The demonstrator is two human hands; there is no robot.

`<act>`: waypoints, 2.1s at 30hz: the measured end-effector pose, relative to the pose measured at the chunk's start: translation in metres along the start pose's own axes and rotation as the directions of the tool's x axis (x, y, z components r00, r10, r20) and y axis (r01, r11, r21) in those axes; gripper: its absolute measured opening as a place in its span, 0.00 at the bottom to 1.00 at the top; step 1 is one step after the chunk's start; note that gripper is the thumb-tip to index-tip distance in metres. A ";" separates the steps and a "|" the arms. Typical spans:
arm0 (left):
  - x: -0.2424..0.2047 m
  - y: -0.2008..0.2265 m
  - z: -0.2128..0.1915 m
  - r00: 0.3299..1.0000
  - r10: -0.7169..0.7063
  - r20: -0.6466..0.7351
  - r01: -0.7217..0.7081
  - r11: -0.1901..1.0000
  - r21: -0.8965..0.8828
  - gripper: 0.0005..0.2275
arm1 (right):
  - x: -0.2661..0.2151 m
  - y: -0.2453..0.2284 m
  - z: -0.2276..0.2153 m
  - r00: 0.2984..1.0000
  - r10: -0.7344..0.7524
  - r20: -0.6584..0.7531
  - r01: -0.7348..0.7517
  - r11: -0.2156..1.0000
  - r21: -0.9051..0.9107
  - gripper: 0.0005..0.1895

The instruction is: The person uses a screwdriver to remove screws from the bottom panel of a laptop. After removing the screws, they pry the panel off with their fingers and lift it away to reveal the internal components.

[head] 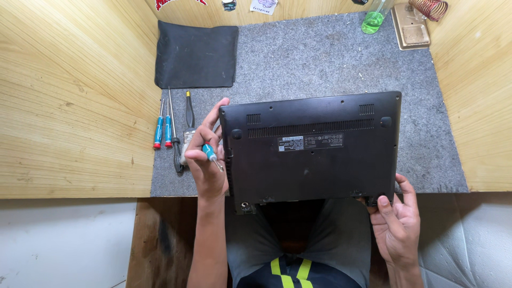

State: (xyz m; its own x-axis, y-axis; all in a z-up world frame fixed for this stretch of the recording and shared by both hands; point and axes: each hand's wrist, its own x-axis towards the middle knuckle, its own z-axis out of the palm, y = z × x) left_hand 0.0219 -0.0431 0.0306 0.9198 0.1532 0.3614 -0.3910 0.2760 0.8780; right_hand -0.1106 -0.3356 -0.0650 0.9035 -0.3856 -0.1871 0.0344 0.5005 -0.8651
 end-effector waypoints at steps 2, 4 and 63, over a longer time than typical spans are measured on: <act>-0.006 0.000 -0.002 0.999 0.032 0.018 -0.032 0.999 -0.022 0.30 | 0.002 -0.005 0.004 1.000 0.000 0.002 0.000 1.000 -0.030 0.31; -0.009 0.000 -0.003 0.997 0.065 0.036 -0.063 0.997 -0.045 0.30 | 0.003 -0.006 0.004 1.000 -0.002 0.004 0.002 0.998 -0.060 0.31; -0.004 -0.014 0.006 0.971 -0.206 -0.125 0.178 0.963 -0.203 0.26 | 0.009 -0.026 0.017 0.958 -0.255 0.134 0.288 0.844 -0.453 0.35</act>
State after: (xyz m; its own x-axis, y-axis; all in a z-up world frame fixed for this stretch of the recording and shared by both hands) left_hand 0.0236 -0.0530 0.0188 0.9689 0.2103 0.1305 -0.2194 0.4854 0.8463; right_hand -0.0964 -0.3392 -0.0361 0.9136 -0.3932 0.1038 0.0960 -0.0397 -0.9946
